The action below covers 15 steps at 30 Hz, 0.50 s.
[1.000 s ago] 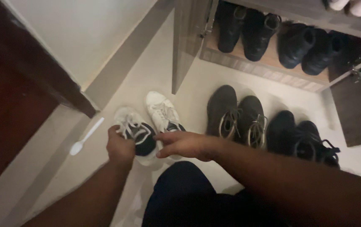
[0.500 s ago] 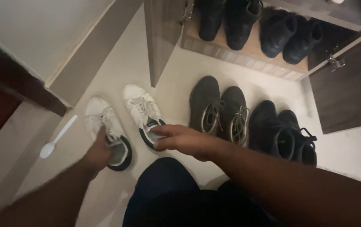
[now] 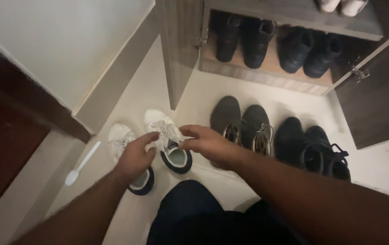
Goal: The person removes several pairs of shoes from a multi-shelf shoe cabinet, places them on the floor, and then returns them to the shelves in a different arrangement. The person handles adult boots, sneakers, and small children's shoes one at a time, repositioning them within the cabinet.
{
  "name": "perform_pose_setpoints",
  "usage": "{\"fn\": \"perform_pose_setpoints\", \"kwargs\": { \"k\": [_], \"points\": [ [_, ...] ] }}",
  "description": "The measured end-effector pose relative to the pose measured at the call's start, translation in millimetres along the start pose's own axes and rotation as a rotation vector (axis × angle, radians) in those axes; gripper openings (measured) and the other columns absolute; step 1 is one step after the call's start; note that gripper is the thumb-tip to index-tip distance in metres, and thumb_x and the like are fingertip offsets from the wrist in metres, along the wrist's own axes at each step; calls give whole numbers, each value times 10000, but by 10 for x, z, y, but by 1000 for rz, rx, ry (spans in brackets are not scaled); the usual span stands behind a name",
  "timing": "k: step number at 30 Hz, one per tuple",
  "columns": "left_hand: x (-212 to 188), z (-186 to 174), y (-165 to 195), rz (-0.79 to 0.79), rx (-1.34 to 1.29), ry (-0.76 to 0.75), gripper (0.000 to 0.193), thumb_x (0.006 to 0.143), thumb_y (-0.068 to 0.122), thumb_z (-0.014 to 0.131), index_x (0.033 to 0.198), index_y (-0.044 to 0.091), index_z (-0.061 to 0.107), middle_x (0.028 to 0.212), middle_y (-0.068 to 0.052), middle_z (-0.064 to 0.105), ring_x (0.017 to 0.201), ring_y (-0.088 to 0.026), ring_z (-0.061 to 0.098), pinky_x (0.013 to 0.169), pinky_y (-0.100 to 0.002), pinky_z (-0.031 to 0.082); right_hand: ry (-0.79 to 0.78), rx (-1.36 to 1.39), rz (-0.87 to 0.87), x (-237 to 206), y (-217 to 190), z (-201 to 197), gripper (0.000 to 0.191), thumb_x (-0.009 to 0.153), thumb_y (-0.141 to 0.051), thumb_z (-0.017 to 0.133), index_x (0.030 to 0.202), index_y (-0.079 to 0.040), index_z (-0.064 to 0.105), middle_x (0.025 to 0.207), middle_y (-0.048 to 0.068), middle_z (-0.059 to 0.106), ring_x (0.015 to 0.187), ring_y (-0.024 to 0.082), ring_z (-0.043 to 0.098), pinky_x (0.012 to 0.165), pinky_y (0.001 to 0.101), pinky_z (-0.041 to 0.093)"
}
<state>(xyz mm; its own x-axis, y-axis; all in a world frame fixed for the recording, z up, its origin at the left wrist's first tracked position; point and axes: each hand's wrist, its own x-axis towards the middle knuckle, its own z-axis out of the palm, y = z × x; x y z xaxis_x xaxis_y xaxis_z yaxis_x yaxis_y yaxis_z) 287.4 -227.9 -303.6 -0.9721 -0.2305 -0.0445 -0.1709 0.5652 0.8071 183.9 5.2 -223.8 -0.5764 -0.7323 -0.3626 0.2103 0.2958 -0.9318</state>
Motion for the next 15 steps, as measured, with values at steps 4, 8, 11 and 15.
{"fn": "perform_pose_setpoints", "kwargs": {
  "k": [4,8,11,15],
  "points": [
    [24,61,340,95,-14,-46,521,881,76,614,1401,68,581,1362,-140,678,1265,-262,645,1014,-375,520,110,-71,25,-259,-87,-46,740,833,-266,688,1503,-57,455,1566,155,491,1451,297,448,1168,395,351],
    [10,173,677,147,-274,-121,567,884,75,620,1442,51,522,1423,-125,609,1274,-283,619,976,-366,561,184,-136,32,-490,-199,-73,740,855,-294,669,1526,-104,423,1598,116,441,1472,278,415,1181,391,333],
    [-33,207,899,192,-294,-158,580,892,84,628,1458,54,504,1421,-116,613,1231,-280,659,968,-357,562,214,-105,-32,-637,-262,-91,740,855,-288,674,1525,-91,428,1590,129,450,1466,287,436,1174,395,361],
    [-119,281,1143,263,-267,-144,574,876,85,636,1439,66,528,1405,-112,644,1148,-270,703,927,-354,578,281,-85,77,-792,-321,-135,747,843,-281,663,1534,-147,413,1600,72,435,1444,281,434,1120,439,369]
  ]
}}
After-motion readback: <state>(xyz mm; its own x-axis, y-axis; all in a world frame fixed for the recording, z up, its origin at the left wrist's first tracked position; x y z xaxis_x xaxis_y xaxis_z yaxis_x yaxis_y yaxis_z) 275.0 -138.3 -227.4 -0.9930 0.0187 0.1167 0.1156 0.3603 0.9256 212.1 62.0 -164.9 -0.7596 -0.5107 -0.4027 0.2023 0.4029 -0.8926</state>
